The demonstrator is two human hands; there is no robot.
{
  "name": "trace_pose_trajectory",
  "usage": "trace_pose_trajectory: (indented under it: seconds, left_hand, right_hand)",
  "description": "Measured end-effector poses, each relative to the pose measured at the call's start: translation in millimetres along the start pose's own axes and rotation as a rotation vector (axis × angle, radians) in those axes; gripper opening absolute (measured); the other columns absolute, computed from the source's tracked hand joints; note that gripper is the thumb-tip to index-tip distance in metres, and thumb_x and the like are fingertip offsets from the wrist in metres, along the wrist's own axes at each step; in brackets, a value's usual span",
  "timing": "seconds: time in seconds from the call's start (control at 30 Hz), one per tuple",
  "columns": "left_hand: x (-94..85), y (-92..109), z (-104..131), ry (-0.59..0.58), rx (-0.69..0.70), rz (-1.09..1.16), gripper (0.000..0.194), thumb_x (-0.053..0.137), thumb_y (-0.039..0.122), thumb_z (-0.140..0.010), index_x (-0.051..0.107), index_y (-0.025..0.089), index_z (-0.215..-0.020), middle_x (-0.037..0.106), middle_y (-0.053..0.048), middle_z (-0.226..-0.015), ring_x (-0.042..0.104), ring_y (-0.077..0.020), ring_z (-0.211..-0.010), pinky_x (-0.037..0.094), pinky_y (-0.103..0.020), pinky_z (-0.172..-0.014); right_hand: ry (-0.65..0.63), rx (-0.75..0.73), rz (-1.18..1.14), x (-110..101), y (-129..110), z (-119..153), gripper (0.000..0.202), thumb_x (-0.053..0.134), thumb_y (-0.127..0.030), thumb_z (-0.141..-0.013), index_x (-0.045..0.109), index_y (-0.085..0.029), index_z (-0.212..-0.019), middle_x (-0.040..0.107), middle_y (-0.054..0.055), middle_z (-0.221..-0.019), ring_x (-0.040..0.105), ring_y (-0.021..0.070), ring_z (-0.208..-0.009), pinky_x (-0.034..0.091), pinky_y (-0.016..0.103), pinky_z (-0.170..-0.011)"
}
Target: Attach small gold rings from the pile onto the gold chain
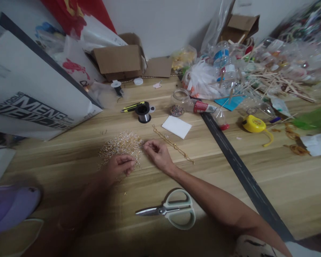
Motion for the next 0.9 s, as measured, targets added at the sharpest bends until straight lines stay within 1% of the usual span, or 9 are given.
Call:
trace_pose_trajectory:
  seconds: [0.2,0.37,0.6,0.77,0.9]
  left_hand:
    - [1.3,1.3,0.2,-0.021,0.001,0.027,0.027,0.067,0.037,-0.062,0.058,0.011,-0.064,0.055,0.003,-0.050,0.047,-0.0063,-0.041,0.040,-0.019,-0.043]
    - [1.1,-4.8,-2.0,-0.056,-0.013,0.078,0.030,0.067,0.040,-0.063,0.057,0.012,-0.062,0.056,0.002,-0.052,0.048,-0.0062,-0.041,0.040,-0.019,-0.042]
    - [-0.1,-12.7,-5.6,-0.078,-0.012,0.123,0.030,0.067,0.040,-0.067,0.059,0.011,-0.066,0.055,0.003,-0.054,0.047,-0.0053,-0.042,0.039,-0.018,-0.041]
    - [0.3,-12.3,-5.5,-0.070,-0.027,0.142,0.032,0.069,0.042,-0.065,0.060,0.011,-0.066,0.055,0.003,-0.054,0.046,-0.0051,-0.041,0.038,-0.018,-0.040]
    - [0.7,-10.9,-5.3,-0.060,-0.039,0.166,0.034,0.072,0.042,-0.060,0.058,0.012,-0.064,0.054,0.003,-0.051,0.045,-0.0047,-0.040,0.037,-0.018,-0.039]
  right_hand:
    - [0.000,0.001,-0.013,0.4,-0.2,0.2,0.024,0.059,-0.038,-0.078,0.054,-0.015,-0.075,0.048,-0.003,-0.057,0.041,0.0074,-0.046,0.032,0.020,-0.043]
    - [-0.003,0.002,-0.015,0.0,1.7,-0.5,0.023,0.059,-0.038,-0.078,0.054,-0.015,-0.075,0.048,-0.003,-0.058,0.042,0.0075,-0.047,0.033,0.020,-0.044]
    - [-0.012,0.006,-0.015,-0.1,2.7,-0.6,0.023,0.059,-0.038,-0.079,0.054,-0.015,-0.075,0.047,-0.004,-0.056,0.041,0.0076,-0.046,0.032,0.020,-0.043]
    - [-0.019,0.000,-0.014,0.2,2.0,-0.7,0.023,0.059,-0.037,-0.079,0.054,-0.015,-0.075,0.045,-0.004,-0.055,0.041,0.0077,-0.045,0.031,0.021,-0.044]
    - [-0.015,0.004,-0.013,0.3,1.3,-0.4,0.022,0.058,-0.037,-0.079,0.054,-0.015,-0.075,0.046,-0.004,-0.056,0.041,0.0078,-0.046,0.032,0.021,-0.044]
Point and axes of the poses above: each hand's wrist, its own z-axis away from the middle knuckle, its own x-axis out of the palm, y = z × x, the point moved 5 cm from there along -z, towards the middle knuckle
